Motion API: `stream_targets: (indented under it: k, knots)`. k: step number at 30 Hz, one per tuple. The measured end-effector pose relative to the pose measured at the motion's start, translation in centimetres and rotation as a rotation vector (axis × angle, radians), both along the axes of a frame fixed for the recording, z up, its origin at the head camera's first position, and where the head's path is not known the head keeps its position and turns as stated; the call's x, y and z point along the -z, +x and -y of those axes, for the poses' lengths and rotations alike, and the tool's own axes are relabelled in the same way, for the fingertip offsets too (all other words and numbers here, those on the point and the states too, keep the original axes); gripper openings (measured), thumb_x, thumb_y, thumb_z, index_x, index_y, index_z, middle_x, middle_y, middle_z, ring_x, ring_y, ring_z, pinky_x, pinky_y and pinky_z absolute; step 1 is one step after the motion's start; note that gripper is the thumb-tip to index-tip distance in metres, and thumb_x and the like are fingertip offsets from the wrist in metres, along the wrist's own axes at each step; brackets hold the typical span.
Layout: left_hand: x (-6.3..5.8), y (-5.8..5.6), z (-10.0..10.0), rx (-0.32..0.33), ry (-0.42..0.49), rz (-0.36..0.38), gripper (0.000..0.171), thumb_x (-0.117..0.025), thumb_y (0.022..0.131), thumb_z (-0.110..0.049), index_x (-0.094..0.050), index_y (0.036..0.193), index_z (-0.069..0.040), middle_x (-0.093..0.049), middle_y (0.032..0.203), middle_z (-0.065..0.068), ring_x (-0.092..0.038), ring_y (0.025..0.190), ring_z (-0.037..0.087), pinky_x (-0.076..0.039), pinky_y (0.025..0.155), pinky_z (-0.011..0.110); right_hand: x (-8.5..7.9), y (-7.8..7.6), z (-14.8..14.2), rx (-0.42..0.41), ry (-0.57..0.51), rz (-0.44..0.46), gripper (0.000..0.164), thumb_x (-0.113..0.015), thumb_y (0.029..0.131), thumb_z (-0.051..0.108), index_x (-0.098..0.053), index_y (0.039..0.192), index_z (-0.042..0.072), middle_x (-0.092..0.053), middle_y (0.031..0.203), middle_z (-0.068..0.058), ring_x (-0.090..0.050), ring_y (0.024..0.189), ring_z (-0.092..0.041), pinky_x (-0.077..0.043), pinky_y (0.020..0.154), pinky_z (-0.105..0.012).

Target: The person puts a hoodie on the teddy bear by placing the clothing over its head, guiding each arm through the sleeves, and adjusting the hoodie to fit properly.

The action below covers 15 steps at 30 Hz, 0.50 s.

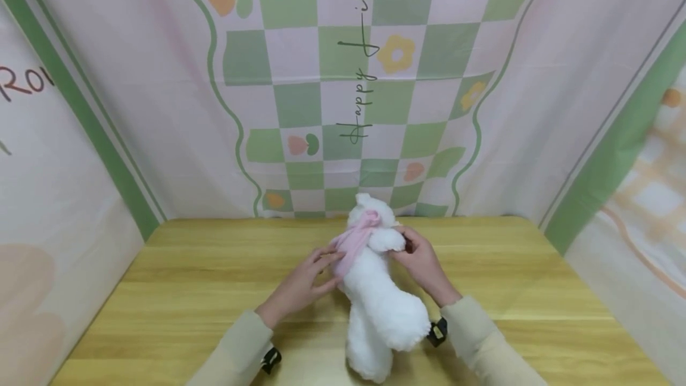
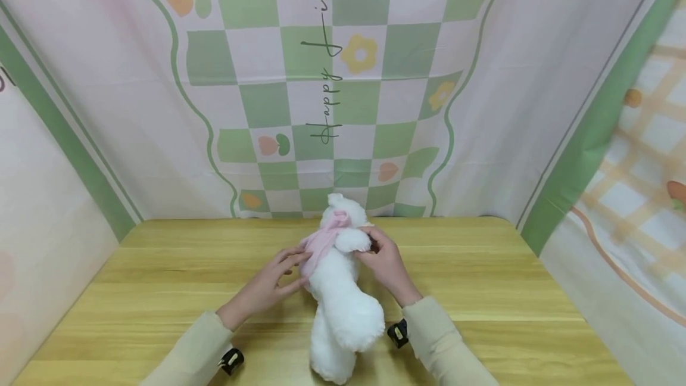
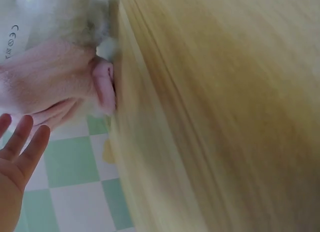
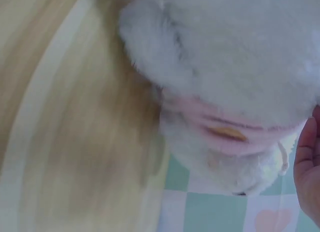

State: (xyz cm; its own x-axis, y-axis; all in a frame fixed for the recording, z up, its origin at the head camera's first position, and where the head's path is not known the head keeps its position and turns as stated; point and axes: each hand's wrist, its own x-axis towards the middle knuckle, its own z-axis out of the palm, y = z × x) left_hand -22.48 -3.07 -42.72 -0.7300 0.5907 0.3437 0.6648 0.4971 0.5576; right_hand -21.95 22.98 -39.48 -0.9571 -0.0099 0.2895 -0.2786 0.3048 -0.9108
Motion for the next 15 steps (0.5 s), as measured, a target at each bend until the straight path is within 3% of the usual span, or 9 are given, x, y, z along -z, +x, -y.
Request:
stream_targets:
  k: [7,11,15]
  knots:
    - [0.1,0.0,0.2,0.011,-0.002,0.096,0.042,-0.053,0.097,-0.027,-0.051,0.137,-0.013,-0.054,0.138,0.008,-0.057,0.120,0.024,-0.048,0.103,0.043,-0.4,-0.2,0.8,-0.022,0.029,0.016,0.033,-0.063,0.084,-0.005,-0.060,0.116,-0.008,-0.059,0.114,-0.019,-0.054,0.093,0.006,-0.047,0.082,-0.013]
    - [-0.1,0.1,0.4,-0.011,0.007,0.148,0.041,-0.050,0.098,-0.031,-0.052,0.135,-0.014,-0.053,0.139,0.008,-0.054,0.125,0.027,-0.046,0.105,0.046,-0.3,-0.2,1.1,-0.018,0.042,0.053,0.035,-0.063,0.084,-0.005,-0.059,0.119,-0.008,-0.058,0.117,-0.022,-0.052,0.092,0.007,-0.047,0.083,-0.014]
    - [-0.2,0.0,0.4,-0.033,0.061,0.207,0.042,-0.049,0.099,-0.035,-0.052,0.134,-0.012,-0.056,0.134,0.008,-0.057,0.119,0.025,-0.050,0.100,0.043,0.1,-0.4,1.3,-0.033,0.088,0.051,0.039,-0.065,0.084,-0.003,-0.058,0.122,-0.006,-0.056,0.118,-0.020,-0.050,0.095,0.005,-0.047,0.089,-0.023]
